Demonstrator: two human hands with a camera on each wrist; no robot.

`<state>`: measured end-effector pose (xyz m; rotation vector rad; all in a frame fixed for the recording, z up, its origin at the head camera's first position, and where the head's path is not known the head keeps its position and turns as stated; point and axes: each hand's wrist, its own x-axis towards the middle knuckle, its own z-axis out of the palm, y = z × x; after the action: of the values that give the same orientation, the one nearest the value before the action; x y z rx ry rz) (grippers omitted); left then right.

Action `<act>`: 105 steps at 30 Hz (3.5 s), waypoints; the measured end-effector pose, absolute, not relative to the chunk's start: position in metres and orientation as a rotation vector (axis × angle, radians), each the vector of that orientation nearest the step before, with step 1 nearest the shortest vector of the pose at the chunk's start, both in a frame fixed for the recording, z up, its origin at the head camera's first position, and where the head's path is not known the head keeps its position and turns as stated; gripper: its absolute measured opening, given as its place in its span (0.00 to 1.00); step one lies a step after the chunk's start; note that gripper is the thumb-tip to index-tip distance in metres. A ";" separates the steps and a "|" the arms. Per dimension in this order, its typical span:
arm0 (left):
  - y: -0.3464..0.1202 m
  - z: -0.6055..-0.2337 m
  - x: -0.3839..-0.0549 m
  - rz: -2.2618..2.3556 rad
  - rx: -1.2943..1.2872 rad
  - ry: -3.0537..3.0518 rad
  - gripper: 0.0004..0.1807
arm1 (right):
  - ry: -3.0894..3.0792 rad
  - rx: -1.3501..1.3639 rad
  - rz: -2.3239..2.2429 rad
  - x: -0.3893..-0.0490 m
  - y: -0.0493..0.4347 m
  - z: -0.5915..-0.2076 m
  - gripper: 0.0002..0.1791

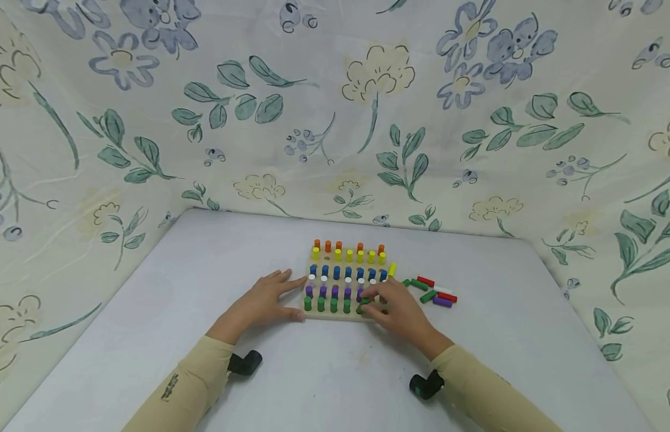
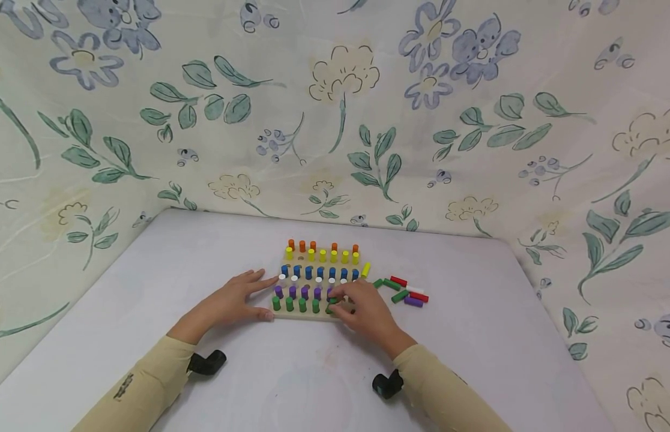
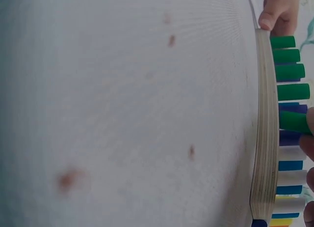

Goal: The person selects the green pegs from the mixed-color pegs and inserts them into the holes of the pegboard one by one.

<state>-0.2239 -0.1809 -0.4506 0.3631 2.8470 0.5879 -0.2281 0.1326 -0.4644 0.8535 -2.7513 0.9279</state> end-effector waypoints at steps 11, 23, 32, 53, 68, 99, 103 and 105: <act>-0.182 -0.449 -0.222 0.596 0.375 2.851 0.49 | -2.732 0.924 0.888 -0.230 0.131 -0.468 0.09; -0.181 -0.450 -0.222 0.599 0.369 2.847 0.49 | -2.748 0.913 0.906 -0.229 0.131 -0.467 0.13; -0.181 -0.449 -0.223 0.595 0.385 2.848 0.49 | -2.808 0.832 0.925 -0.229 0.137 -0.467 0.16; -0.181 -0.451 -0.222 0.601 0.372 2.857 0.49 | -2.746 0.743 0.959 -0.236 0.167 -0.469 0.14; -0.182 -0.451 -0.222 0.611 0.360 2.856 0.49 | -2.815 0.562 0.928 -0.243 0.174 -0.471 0.17; -0.182 -0.450 -0.222 0.601 0.368 2.859 0.48 | -2.943 0.300 0.573 -0.259 0.179 -0.470 0.27; -0.182 -0.451 -0.223 0.599 0.365 2.860 0.48 | -2.965 0.294 0.559 -0.260 0.177 -0.468 0.27; -0.182 -0.452 -0.223 0.602 0.365 2.860 0.48 | -2.974 0.290 0.554 -0.260 0.177 -0.467 0.27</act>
<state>-0.2227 -0.1818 -0.4521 0.3655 2.8602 0.6016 -0.2601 0.1765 -0.4670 0.2905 -2.9736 0.5544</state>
